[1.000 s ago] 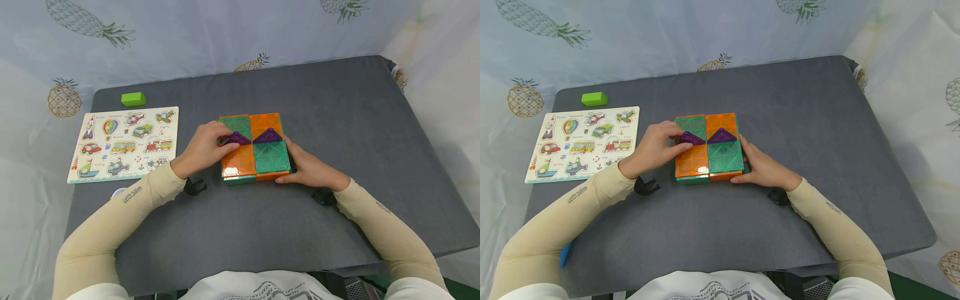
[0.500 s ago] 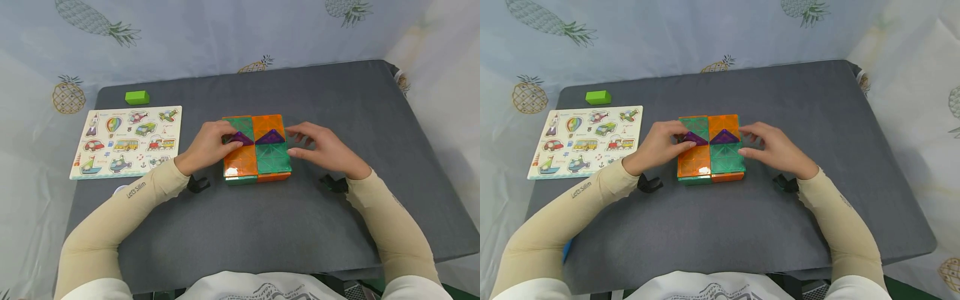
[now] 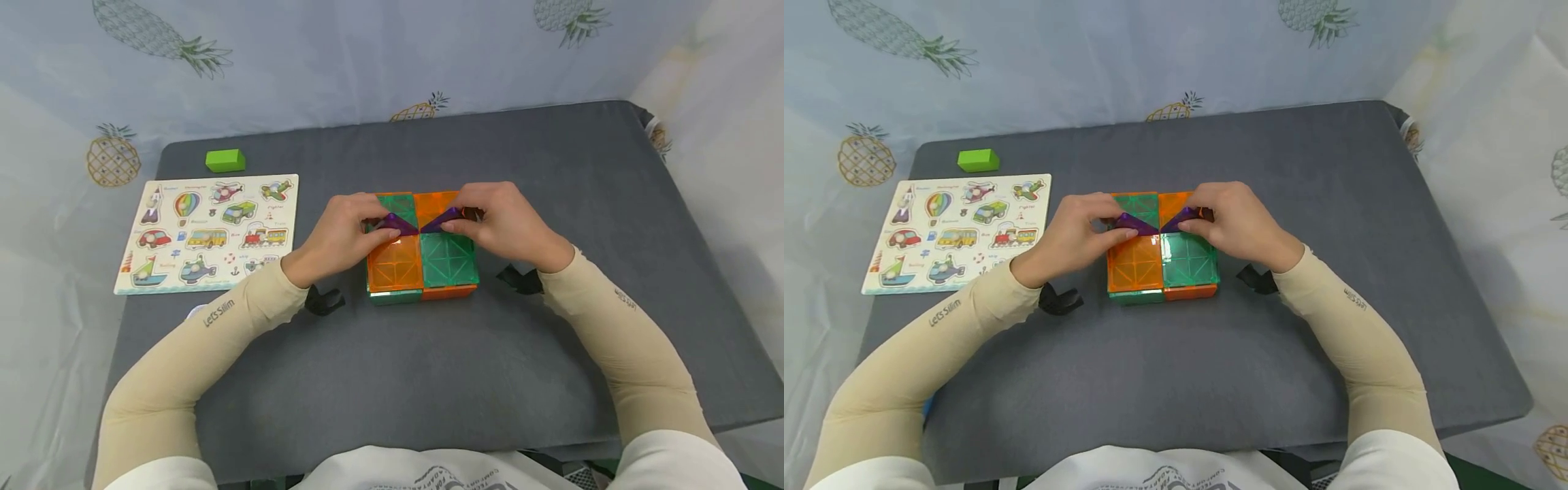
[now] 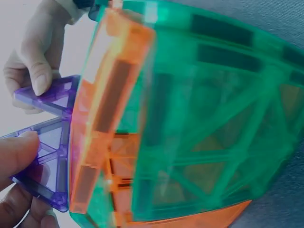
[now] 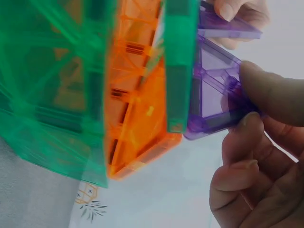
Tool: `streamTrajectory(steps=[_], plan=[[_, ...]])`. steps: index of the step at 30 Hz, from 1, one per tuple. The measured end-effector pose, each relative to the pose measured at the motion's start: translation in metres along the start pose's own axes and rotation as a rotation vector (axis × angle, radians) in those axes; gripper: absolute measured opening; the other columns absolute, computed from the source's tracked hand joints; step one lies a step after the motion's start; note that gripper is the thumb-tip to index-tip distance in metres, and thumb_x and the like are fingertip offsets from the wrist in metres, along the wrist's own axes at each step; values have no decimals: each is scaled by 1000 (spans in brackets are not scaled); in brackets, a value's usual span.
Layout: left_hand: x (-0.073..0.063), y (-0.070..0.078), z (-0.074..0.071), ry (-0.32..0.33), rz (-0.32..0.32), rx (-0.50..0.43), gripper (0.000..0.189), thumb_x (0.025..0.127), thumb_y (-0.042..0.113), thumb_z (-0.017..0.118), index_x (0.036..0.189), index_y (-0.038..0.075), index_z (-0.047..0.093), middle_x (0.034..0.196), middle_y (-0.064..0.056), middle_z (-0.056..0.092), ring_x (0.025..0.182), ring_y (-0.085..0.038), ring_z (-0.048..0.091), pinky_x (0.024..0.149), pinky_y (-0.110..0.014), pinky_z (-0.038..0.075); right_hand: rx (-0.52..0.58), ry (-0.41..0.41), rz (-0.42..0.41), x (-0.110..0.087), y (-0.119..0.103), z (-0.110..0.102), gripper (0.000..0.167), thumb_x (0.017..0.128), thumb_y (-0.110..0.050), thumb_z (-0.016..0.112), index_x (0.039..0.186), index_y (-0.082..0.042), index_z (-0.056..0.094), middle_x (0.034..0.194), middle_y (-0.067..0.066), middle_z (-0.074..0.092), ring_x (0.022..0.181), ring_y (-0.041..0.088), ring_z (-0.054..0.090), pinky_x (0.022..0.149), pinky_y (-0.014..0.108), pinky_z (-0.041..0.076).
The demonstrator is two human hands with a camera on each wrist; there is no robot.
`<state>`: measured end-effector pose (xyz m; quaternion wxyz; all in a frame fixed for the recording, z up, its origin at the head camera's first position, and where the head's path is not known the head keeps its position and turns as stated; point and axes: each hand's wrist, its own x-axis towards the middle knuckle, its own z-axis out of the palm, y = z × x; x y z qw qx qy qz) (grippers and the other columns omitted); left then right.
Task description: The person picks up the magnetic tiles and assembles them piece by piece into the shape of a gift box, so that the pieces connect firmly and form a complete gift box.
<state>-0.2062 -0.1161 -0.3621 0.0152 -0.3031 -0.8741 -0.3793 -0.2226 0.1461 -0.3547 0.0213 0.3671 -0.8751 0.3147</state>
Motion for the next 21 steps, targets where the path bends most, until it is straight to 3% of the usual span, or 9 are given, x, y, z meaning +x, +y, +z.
streamTrajectory(steps=[3, 10, 17, 21], plan=[[1, 3, -1, -4, 7, 1, 11, 85, 15, 74, 82, 5, 72, 81, -6, 68, 70, -21, 55, 62, -29, 41, 16, 10, 3, 0, 0, -2, 11, 81, -15, 78, 80, -10, 68, 71, -1, 57, 59, 9, 40, 54, 24, 34], [-2, -5, 6, -63, -36, 14, 9, 85, 14, 73, 81, 5, 72, 77, -4, 64, 66, -17, 50, 61, -26, 38, -5, -62, 25, -3, 5, 9, 10, 85, -18, 73, 85, -11, 68, 77, -1, 63, 60, 9, 43, 56, 24, 37], [0, 3, 0, -12, 3, 10, 11, 86, 15, 73, 80, 6, 72, 81, -7, 67, 70, -18, 54, 61, -30, 42, 73, 83, -8, -6, 4, 7, 11, 82, -11, 76, 78, -10, 66, 71, -1, 57, 61, 9, 40, 56, 24, 33], [-1, 2, 1, -42, -17, 21, 11, 86, 14, 73, 79, 5, 71, 80, -7, 67, 71, -21, 54, 63, -30, 42, 60, 32, 11, -4, 4, 10, 8, 84, -13, 75, 81, -10, 68, 72, -1, 59, 61, 9, 41, 56, 24, 34]])
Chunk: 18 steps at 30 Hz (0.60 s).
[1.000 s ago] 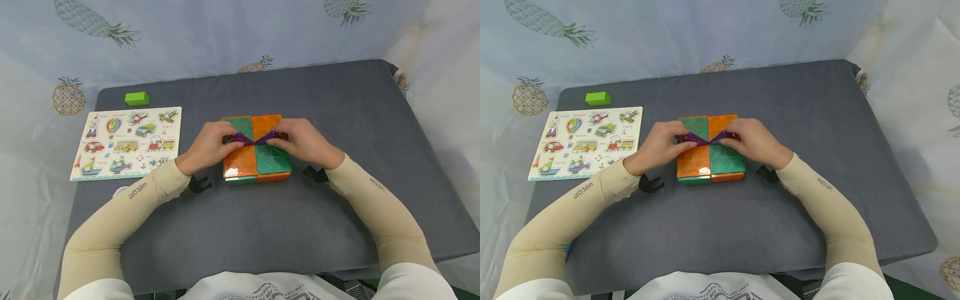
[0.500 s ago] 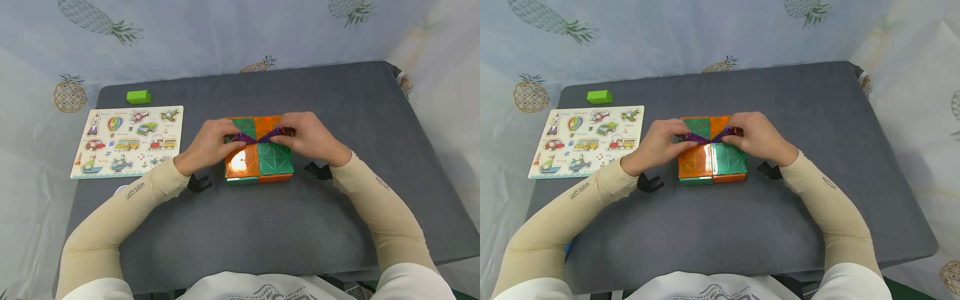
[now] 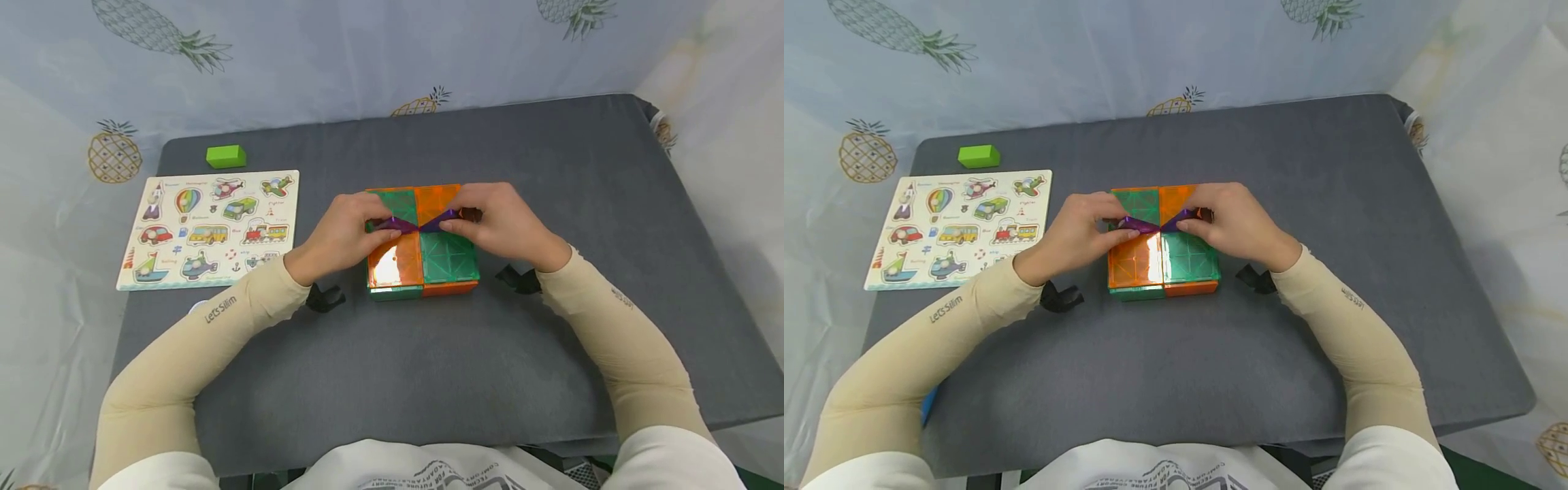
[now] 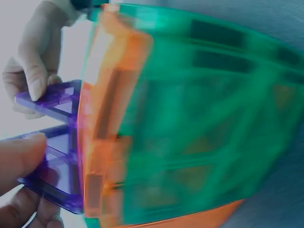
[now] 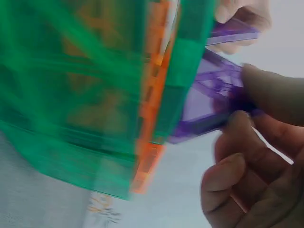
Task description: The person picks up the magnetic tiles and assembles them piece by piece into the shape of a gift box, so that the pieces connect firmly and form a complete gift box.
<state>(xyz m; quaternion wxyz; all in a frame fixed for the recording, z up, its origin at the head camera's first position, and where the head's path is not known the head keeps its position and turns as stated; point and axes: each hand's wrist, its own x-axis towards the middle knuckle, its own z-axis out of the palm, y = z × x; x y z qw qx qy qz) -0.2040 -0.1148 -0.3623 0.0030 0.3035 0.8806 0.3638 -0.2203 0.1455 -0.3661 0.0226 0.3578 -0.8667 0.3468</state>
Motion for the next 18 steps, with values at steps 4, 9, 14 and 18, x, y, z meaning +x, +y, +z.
streamTrajectory(steps=[4, 9, 14, 18], plan=[[2, 0, 0, 11, 1, 6, 10, 85, 14, 74, 80, 5, 73, 78, -6, 66, 66, -19, 52, 61, -27, 40, -11, 13, -4, 0, -1, -1, 8, 85, -14, 74, 81, -9, 68, 72, 0, 59, 61, 8, 41, 57, 23, 34], [2, 4, -4, 68, 59, -1, 9, 83, 14, 75, 84, 5, 74, 82, -6, 68, 72, -19, 57, 64, -31, 47, 51, 143, -35, -2, -3, -3, 8, 81, -7, 76, 80, -9, 69, 71, 0, 58, 62, 11, 41, 58, 24, 33], [-5, -5, 6, 25, -17, -3, 7, 83, 11, 75, 84, 3, 76, 80, -6, 68, 67, -15, 55, 61, -27, 44, 0, 11, -3, -4, 4, 6, 8, 83, -14, 75, 85, -9, 70, 75, 0, 63, 61, 8, 45, 57, 24, 40], [-7, -8, 9, 45, -24, -21, 9, 82, 12, 76, 84, 3, 75, 79, -6, 67, 65, -15, 53, 59, -27, 41, 7, 23, 7, -6, 6, 9, 9, 82, -15, 76, 85, -9, 70, 74, 1, 62, 61, 9, 44, 57, 25, 39]])
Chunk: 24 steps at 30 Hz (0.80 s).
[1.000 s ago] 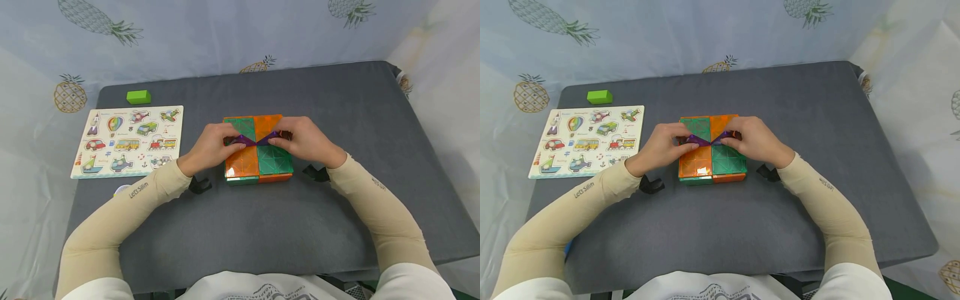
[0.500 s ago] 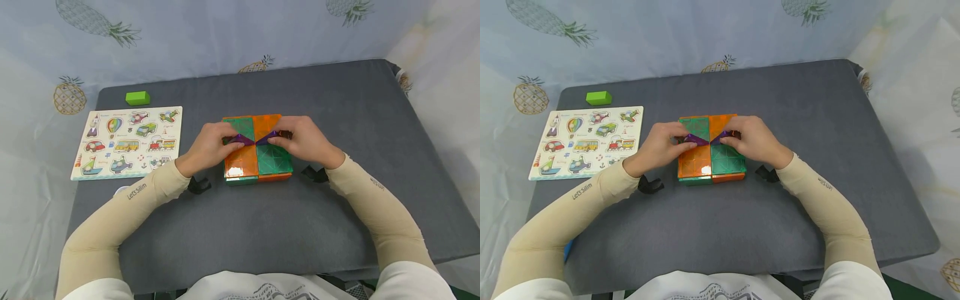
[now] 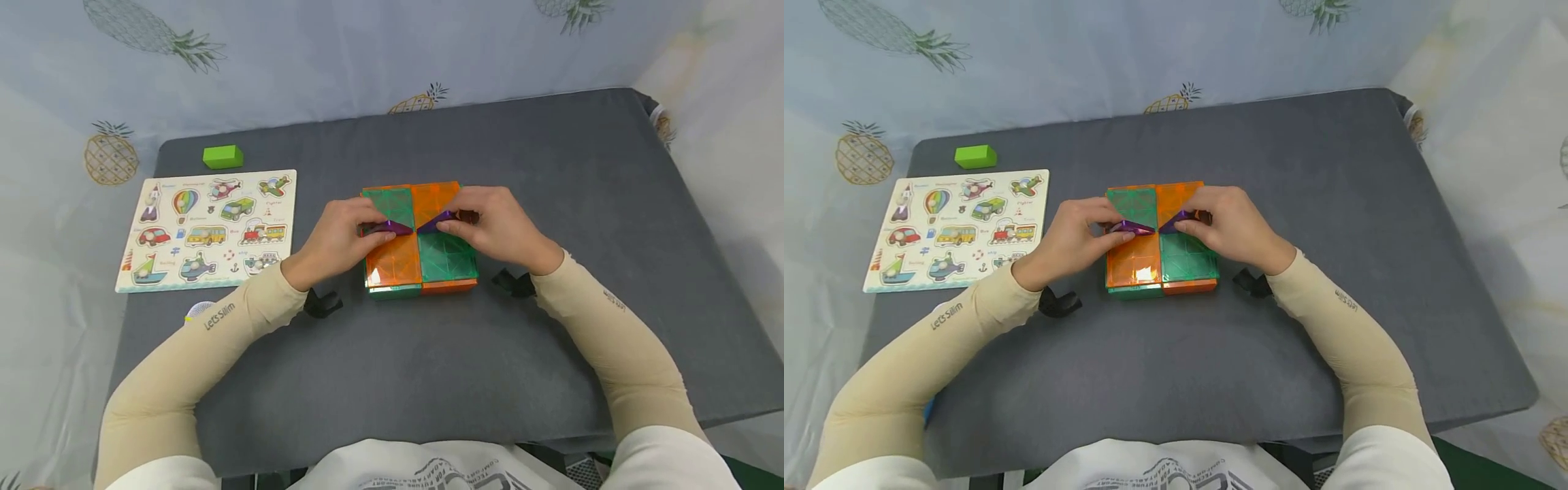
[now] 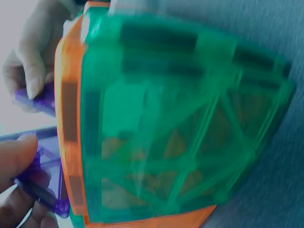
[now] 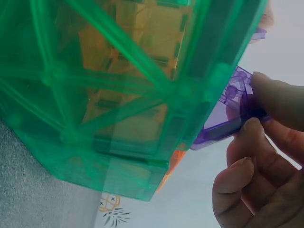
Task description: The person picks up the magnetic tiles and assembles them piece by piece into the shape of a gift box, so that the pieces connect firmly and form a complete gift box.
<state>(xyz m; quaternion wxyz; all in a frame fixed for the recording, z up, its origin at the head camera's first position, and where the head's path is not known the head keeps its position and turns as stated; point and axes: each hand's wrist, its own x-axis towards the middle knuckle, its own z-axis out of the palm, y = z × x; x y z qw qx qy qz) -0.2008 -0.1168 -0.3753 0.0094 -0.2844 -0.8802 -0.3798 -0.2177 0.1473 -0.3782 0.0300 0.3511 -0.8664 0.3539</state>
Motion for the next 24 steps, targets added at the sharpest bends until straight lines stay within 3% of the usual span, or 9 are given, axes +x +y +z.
streamTrajectory(steps=[4, 11, 19, 24], plan=[[1, 1, 0, -25, -1, 4, 12, 83, 15, 76, 87, 4, 75, 83, -5, 68, 69, -16, 56, 63, -27, 44, -8, 5, -4, -2, 1, 0, 9, 83, -15, 76, 86, -9, 70, 75, 0, 61, 63, 8, 43, 57, 25, 38], [-3, -1, -2, -52, -62, 8, 17, 82, 13, 76, 96, 5, 75, 91, -6, 66, 77, -19, 56, 68, -30, 44, -17, 7, -15, -5, 3, 1, 12, 83, -15, 75, 90, -9, 68, 75, 0, 56, 63, 13, 44, 58, 25, 36], [-10, -6, -2, -59, -65, 26, 11, 83, 11, 74, 92, 6, 76, 91, -5, 63, 83, -21, 54, 72, -32, 42, 3, 34, -45, -7, 7, 4, 13, 82, -13, 76, 92, -7, 68, 76, 1, 56, 65, 13, 44, 60, 24, 35], [-12, -6, -2, -61, -92, 12, 25, 81, 14, 77, 104, 5, 73, 96, -7, 61, 79, -20, 52, 70, -30, 43, 2, 16, 8, -11, 9, 4, 23, 83, -14, 76, 103, -7, 68, 87, 4, 62, 71, 16, 49, 63, 28, 40]])
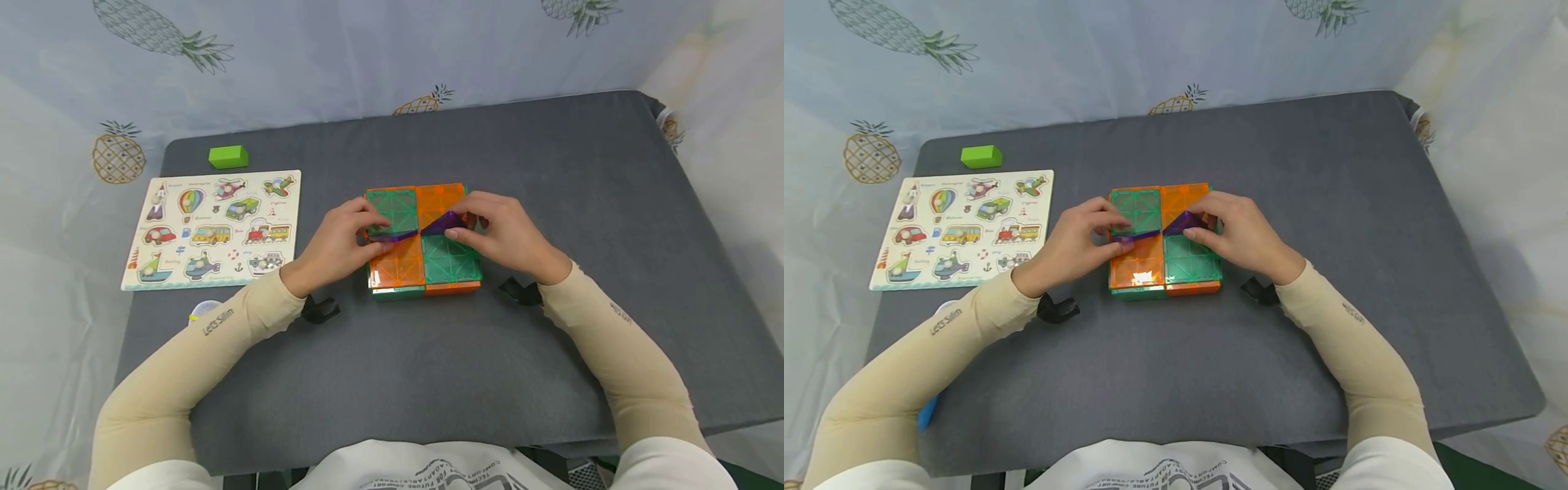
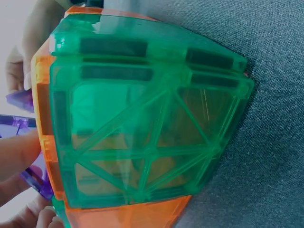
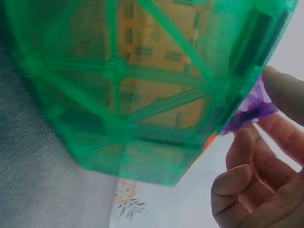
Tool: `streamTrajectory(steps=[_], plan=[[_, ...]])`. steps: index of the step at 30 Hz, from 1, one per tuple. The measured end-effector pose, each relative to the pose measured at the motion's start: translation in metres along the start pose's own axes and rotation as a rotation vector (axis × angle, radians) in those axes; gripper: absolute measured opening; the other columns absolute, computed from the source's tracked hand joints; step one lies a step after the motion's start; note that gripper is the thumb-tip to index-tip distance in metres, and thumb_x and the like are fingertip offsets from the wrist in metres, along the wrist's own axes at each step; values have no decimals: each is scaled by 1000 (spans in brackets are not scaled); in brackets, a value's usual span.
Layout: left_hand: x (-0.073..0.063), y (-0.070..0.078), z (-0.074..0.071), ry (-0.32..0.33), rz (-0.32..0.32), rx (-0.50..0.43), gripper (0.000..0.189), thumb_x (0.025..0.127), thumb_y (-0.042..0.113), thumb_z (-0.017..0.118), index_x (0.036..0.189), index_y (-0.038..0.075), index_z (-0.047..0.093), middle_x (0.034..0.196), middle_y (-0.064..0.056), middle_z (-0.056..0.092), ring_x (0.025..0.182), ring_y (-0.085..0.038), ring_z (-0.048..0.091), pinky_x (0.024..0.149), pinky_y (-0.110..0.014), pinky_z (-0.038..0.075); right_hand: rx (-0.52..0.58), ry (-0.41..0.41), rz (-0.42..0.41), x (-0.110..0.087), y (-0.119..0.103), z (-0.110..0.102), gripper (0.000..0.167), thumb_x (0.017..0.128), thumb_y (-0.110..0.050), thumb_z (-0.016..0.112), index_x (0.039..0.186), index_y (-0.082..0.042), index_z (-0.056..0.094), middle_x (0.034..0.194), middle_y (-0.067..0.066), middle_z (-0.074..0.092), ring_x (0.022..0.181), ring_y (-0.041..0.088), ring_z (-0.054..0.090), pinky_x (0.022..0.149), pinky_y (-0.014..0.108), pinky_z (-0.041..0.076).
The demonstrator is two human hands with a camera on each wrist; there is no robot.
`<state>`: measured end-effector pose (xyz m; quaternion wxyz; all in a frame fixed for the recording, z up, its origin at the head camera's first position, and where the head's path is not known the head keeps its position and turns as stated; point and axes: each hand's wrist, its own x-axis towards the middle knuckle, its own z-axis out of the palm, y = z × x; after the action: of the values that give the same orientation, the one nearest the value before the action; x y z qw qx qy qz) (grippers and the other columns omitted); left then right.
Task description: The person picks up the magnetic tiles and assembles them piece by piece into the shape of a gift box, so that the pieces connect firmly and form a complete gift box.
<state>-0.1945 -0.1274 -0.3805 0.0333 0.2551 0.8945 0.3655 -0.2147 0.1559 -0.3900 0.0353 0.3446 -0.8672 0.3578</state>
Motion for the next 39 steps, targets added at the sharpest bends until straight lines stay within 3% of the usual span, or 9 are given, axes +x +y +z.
streamTrajectory(steps=[6, 12, 20, 27, 35, 39], plan=[[-5, -4, -2, 13, -49, -43, 42, 81, 19, 79, 118, 4, 66, 107, -11, 55, 86, -20, 54, 74, -33, 48, 37, -31, 115, -14, 10, -3, 41, 85, -18, 74, 123, -8, 62, 114, 6, 62, 89, 19, 54, 74, 36, 44], [-8, -9, 0, 65, -32, -66, 22, 90, 17, 69, 105, 3, 71, 105, -11, 56, 88, -26, 56, 74, -36, 50, 73, -107, 185, -24, 16, -3, 50, 88, -20, 71, 132, -7, 54, 125, 10, 52, 100, 24, 53, 81, 43, 45], [-6, -11, 2, 99, 26, -57, 12, 89, 12, 69, 89, 1, 73, 93, -10, 60, 77, -22, 56, 71, -39, 51, 83, -111, 164, -26, 18, 0, 48, 89, -20, 70, 133, -9, 54, 125, 9, 50, 101, 22, 53, 81, 42, 45], [1, -9, 1, 84, 79, 55, 12, 86, 13, 72, 85, 2, 75, 84, -9, 62, 68, -19, 56, 65, -33, 49, 79, -99, 128, -25, 19, 0, 45, 88, -16, 70, 131, -10, 56, 123, 9, 48, 101, 23, 53, 77, 44, 48], [6, -7, 2, 77, 31, 60, 12, 84, 13, 74, 84, 1, 76, 83, -9, 65, 69, -20, 62, 67, -33, 52, 64, -118, 140, -25, 19, -2, 47, 90, -18, 69, 133, -10, 54, 124, 10, 47, 101, 23, 52, 74, 43, 47], [3, -8, 0, 36, -26, -2, 19, 85, 15, 74, 97, 0, 75, 89, -10, 62, 74, -20, 60, 72, -34, 52, 92, -179, 222, -26, 18, -5, 63, 91, -23, 67, 145, -9, 38, 133, 14, 43, 107, 28, 52, 84, 47, 47]])
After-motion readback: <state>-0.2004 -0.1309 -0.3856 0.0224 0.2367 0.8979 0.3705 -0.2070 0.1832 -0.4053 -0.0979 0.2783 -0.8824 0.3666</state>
